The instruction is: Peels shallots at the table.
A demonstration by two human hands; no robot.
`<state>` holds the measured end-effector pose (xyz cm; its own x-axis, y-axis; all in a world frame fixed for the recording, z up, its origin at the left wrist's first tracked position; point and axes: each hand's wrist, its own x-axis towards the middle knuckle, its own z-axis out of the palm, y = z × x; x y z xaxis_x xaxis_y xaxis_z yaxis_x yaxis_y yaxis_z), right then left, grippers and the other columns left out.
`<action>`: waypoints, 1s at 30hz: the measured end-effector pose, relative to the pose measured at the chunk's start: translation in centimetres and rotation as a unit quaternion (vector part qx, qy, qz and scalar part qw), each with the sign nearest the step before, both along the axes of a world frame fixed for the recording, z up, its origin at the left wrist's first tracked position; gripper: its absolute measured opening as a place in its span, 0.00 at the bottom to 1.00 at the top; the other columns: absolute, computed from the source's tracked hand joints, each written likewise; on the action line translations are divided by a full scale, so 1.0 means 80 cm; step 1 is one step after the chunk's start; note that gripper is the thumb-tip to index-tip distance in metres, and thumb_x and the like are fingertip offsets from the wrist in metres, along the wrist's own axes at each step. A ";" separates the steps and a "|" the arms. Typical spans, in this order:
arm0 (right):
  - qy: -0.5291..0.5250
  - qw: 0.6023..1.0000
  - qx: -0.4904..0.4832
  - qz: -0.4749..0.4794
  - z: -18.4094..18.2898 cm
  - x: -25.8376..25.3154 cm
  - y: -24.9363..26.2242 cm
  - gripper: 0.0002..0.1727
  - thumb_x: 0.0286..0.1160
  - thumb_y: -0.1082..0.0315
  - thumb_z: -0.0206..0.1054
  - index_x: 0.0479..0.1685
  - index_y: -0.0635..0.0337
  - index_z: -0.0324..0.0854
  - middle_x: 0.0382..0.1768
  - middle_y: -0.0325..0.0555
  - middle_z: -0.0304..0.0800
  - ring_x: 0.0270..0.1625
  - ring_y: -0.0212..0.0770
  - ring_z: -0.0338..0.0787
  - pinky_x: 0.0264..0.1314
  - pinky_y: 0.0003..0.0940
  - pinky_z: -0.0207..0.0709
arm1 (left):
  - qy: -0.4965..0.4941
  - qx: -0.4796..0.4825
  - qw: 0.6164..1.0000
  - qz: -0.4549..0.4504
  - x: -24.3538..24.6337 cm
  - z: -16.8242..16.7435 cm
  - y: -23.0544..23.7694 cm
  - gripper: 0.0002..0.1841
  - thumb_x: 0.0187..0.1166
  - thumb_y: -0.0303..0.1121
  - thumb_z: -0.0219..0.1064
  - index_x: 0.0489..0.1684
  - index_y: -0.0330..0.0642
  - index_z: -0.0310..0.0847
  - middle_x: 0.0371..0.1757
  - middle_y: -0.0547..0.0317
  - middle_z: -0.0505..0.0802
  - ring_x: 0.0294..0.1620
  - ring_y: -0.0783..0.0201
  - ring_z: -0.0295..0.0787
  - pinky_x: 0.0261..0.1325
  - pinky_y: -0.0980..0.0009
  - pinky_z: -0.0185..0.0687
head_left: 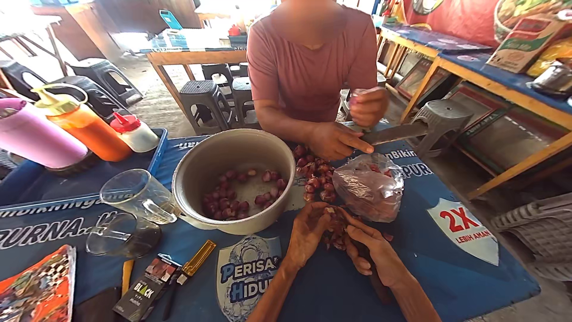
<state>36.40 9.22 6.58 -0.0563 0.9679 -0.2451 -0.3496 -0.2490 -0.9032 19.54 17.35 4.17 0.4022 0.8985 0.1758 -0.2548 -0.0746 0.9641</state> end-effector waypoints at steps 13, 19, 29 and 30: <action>0.003 0.999 0.046 -0.011 -0.004 0.001 0.000 0.31 0.89 0.66 0.45 0.93 0.52 0.56 0.21 0.36 0.79 0.09 0.26 0.70 0.07 0.18 0.66 | -0.027 -0.066 0.997 0.011 -0.003 -0.001 0.007 0.16 0.90 0.26 0.50 0.65 0.26 0.78 0.46 0.53 0.93 0.42 0.65 0.92 0.51 0.68 0.90; -0.017 0.997 0.065 0.044 -0.005 -0.004 0.001 0.34 0.88 0.65 0.47 0.95 0.49 0.50 0.26 0.35 0.82 0.12 0.26 0.73 0.09 0.18 0.69 | -0.042 -0.092 0.995 0.011 0.000 0.005 0.002 0.14 0.85 0.22 0.56 0.63 0.25 0.76 0.52 0.50 0.92 0.49 0.62 0.94 0.59 0.65 0.91; -0.032 0.999 0.029 -0.010 -0.005 -0.003 0.003 0.31 0.89 0.65 0.47 0.93 0.50 0.58 0.22 0.37 0.79 0.10 0.27 0.71 0.08 0.20 0.67 | -0.050 -0.100 0.994 -0.011 -0.001 0.000 0.006 0.16 0.85 0.23 0.54 0.65 0.26 0.79 0.54 0.50 0.92 0.50 0.63 0.92 0.59 0.66 0.88; -0.026 0.999 0.027 -0.018 -0.005 -0.002 0.002 0.31 0.89 0.65 0.46 0.93 0.50 0.57 0.20 0.37 0.78 0.09 0.27 0.71 0.07 0.20 0.67 | -0.061 -0.112 0.992 -0.013 -0.001 0.001 0.006 0.16 0.85 0.23 0.53 0.66 0.26 0.79 0.54 0.50 0.92 0.49 0.63 0.92 0.58 0.66 0.88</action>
<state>36.23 9.41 6.18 -0.0089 0.9811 -0.1934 -0.3105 -0.1866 -0.9321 19.45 17.83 4.24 0.4140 0.9100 0.0214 -0.3698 0.1466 0.9175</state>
